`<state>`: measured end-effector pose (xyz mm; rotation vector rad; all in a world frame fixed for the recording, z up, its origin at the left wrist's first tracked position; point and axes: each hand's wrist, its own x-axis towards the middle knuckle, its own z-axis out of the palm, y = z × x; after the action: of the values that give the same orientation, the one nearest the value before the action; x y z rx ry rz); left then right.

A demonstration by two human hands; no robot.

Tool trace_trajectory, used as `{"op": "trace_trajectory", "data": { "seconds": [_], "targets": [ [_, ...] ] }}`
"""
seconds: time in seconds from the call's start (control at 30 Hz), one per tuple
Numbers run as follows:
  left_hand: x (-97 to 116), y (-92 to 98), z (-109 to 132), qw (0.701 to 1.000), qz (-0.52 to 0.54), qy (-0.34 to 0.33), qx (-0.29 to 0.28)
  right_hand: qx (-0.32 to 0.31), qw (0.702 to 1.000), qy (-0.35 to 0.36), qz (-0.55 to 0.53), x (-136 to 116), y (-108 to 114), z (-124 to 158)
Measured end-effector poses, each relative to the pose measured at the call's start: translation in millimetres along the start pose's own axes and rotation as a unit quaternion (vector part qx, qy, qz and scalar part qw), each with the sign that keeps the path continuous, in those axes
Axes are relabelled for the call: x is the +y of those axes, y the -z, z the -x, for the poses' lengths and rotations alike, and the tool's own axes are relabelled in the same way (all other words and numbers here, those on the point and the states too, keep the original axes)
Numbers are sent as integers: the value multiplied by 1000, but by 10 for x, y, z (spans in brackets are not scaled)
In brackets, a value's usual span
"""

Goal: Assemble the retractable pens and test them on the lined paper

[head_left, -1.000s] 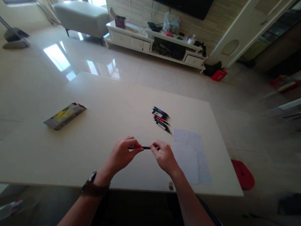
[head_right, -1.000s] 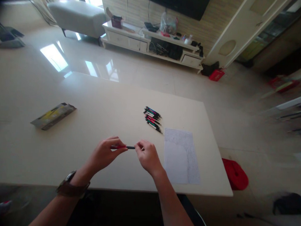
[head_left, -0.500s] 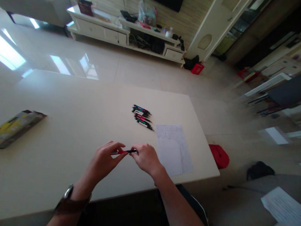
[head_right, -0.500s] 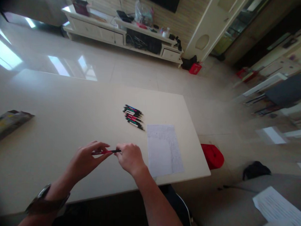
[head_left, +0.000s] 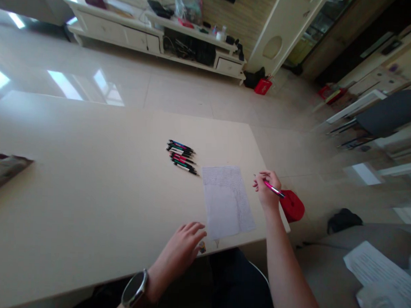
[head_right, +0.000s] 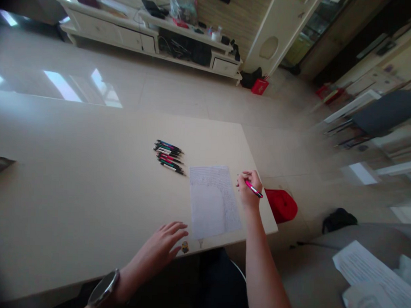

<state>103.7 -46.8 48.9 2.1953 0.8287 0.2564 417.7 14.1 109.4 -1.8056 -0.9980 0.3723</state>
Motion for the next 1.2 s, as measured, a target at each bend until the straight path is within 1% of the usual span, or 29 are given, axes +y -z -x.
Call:
{"op": "trace_trajectory", "data": {
  "seconds": [0.07, 0.13, 0.17, 0.27, 0.37, 0.43, 0.47, 0.53, 0.6, 0.67, 0.73, 0.83, 0.93, 1.03, 1.13, 1.2],
  "targets": [
    [77, -141, -31, 1000, -11, -7, -21, -13, 999, -30, -25, 259, 50, -3],
    [96, -233, -76, 999, -26, -13, -39, -44, 997, -43, -52, 427, -10, 40],
    [91, -265, -104, 998, -34, -15, -48, -72, 994, -44, -64, 472, -80, 68],
    [59, -328, -187, 995, -57, -5, -87, -189, 978, -26, -85, 484, -418, 134],
    [33, -376, -235, 990, -69, 17, -125, -327, 940, -4, -100, 432, -862, 147],
    [19, -406, -237, 987, -70, 23, -140, -383, 918, 27, -104, 430, -1144, 142],
    [12, -420, -231, 987, -71, 22, -143, -390, 914, 39, -104, 446, -1262, 142],
    [-7, -446, -213, 987, -73, 17, -141, -382, 916, 63, -100, 504, -1429, 151],
    [-33, -472, -198, 988, -77, 11, -134, -360, 924, 92, -90, 580, -1491, 166],
    [-70, -505, -191, 988, -79, 4, -133, -347, 926, 126, -75, 644, -1467, 173],
    [-116, -550, -189, 988, -79, -9, -134, -348, 924, 147, -58, 679, -1405, 165],
    [-185, -629, -182, 986, -88, -24, -140, -359, 918, 163, -34, 674, -1337, 139],
    [-219, -681, -166, 986, -99, -35, -127, -371, 912, 174, -16, 650, -1336, 129],
    [-213, -681, -151, 987, -111, -43, -107, -370, 910, 185, 11, 650, -1358, 141],
    [-187, -650, -145, 986, -123, -40, -104, -363, 911, 195, 28, 675, -1370, 157],
    [-171, -629, -143, 986, -125, -37, -103, -368, 908, 198, 30, 691, -1373, 163]
  ]
}}
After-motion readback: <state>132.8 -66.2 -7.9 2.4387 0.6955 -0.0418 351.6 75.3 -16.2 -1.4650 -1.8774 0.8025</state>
